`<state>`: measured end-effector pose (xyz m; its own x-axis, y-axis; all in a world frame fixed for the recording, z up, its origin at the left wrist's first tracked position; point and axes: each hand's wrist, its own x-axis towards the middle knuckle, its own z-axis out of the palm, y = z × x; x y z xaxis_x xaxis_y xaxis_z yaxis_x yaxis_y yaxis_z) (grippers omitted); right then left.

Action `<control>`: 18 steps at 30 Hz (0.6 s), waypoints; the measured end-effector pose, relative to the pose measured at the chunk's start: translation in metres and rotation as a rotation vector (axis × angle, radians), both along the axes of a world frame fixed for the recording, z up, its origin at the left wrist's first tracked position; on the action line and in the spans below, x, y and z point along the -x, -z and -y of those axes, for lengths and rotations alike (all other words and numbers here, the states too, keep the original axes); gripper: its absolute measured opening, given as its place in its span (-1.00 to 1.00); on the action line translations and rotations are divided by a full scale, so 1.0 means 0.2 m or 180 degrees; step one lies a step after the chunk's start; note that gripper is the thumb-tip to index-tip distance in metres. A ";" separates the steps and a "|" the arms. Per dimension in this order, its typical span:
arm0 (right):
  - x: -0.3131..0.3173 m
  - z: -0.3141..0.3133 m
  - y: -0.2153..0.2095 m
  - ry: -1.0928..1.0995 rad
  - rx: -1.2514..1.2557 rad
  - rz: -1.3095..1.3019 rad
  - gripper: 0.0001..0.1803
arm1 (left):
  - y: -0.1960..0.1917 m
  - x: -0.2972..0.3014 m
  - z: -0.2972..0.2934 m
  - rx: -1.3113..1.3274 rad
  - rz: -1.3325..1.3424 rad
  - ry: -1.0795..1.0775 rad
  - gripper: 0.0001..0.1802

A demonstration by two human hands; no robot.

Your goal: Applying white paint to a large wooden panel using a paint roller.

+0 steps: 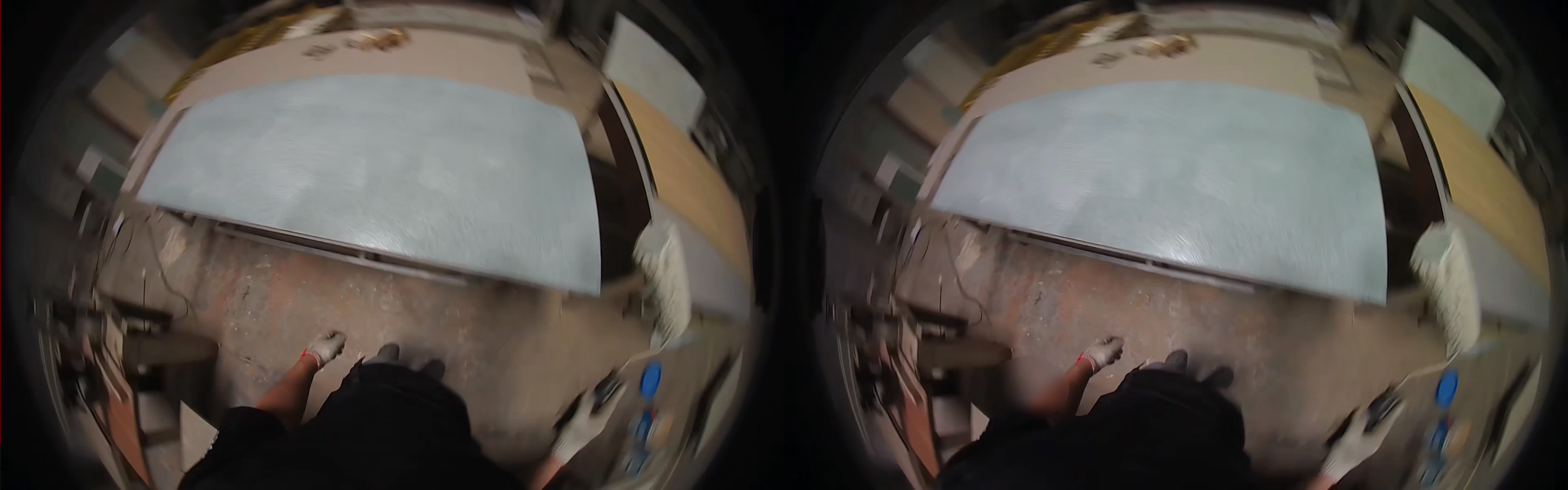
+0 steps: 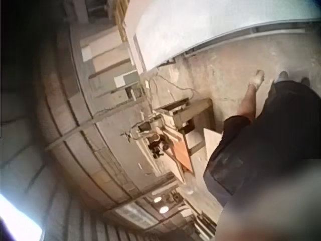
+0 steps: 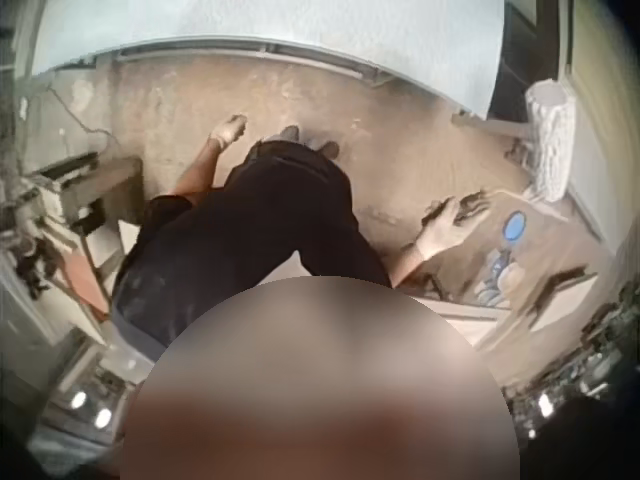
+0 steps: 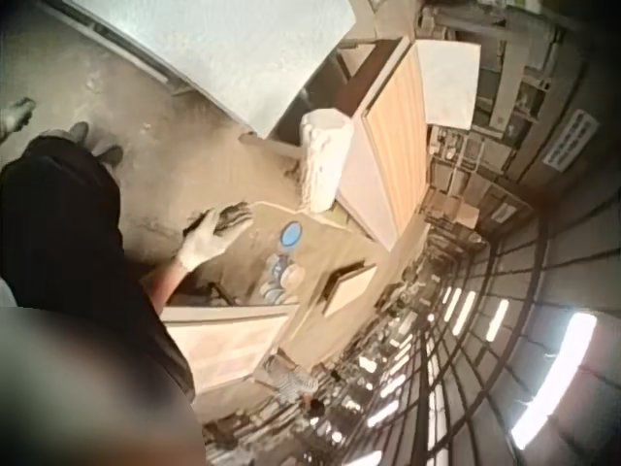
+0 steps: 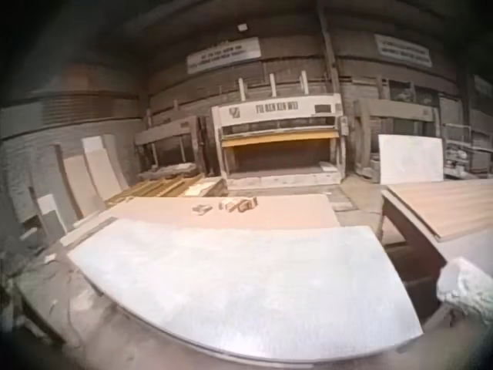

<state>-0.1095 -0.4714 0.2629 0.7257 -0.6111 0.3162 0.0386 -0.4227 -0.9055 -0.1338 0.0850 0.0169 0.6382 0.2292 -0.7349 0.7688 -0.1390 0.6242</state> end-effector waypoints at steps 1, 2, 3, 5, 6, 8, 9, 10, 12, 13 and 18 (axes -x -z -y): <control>-0.01 -0.01 -0.10 0.0167 -0.0259 -0.0219 -0.14 | 0.00 -0.03 -0.04 0.0070 0.0103 -0.0001 -0.57; -0.02 -0.02 -0.14 0.0485 -0.0246 0.0145 -0.14 | 0.00 -0.08 -0.05 0.0163 0.0167 0.0041 -0.61; 0.02 0.04 -0.16 0.1174 0.1412 -0.0341 -0.12 | -0.03 -0.15 -0.03 0.0362 0.0246 0.0026 -0.65; 0.00 -0.10 -0.29 0.1755 -0.0016 0.0037 -0.16 | -0.04 -0.10 -0.05 0.0591 0.0070 0.0212 -0.68; 0.05 0.00 -0.24 0.1680 0.0375 0.0295 -0.13 | 0.01 -0.14 -0.03 0.0548 -0.0101 0.0136 -0.68; 0.12 -0.06 -0.26 0.1910 -0.0344 -0.0035 -0.22 | 0.13 -0.11 -0.13 0.0393 -0.0503 0.0216 -0.64; 0.17 -0.06 -0.27 0.1671 -0.0938 -0.0049 -0.27 | 0.21 -0.05 -0.18 0.0311 -0.0784 0.0402 -0.64; 0.28 -0.01 -0.21 0.1637 -0.1284 0.0168 -0.40 | 0.30 -0.01 -0.23 0.0253 -0.1037 0.0621 -0.63; 0.36 0.04 -0.16 0.1771 -0.1355 0.0114 -0.47 | 0.44 0.04 -0.36 0.0324 0.0141 0.2490 -0.65; 0.42 0.01 -0.16 0.2020 -0.1394 -0.0045 -0.50 | 0.44 0.02 -0.29 0.0341 -0.0439 0.2401 -0.67; 0.71 0.16 0.25 0.2627 -0.1749 -0.1585 -0.69 | 0.47 -0.37 -0.04 -0.0338 -0.1916 0.1795 -0.70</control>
<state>-0.2510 -0.5038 0.2130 0.0019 -0.9329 -0.3601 -0.4901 0.3130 -0.8135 -0.0594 0.0940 -0.0770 0.1826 0.0801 -0.9799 0.7644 -0.6384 0.0903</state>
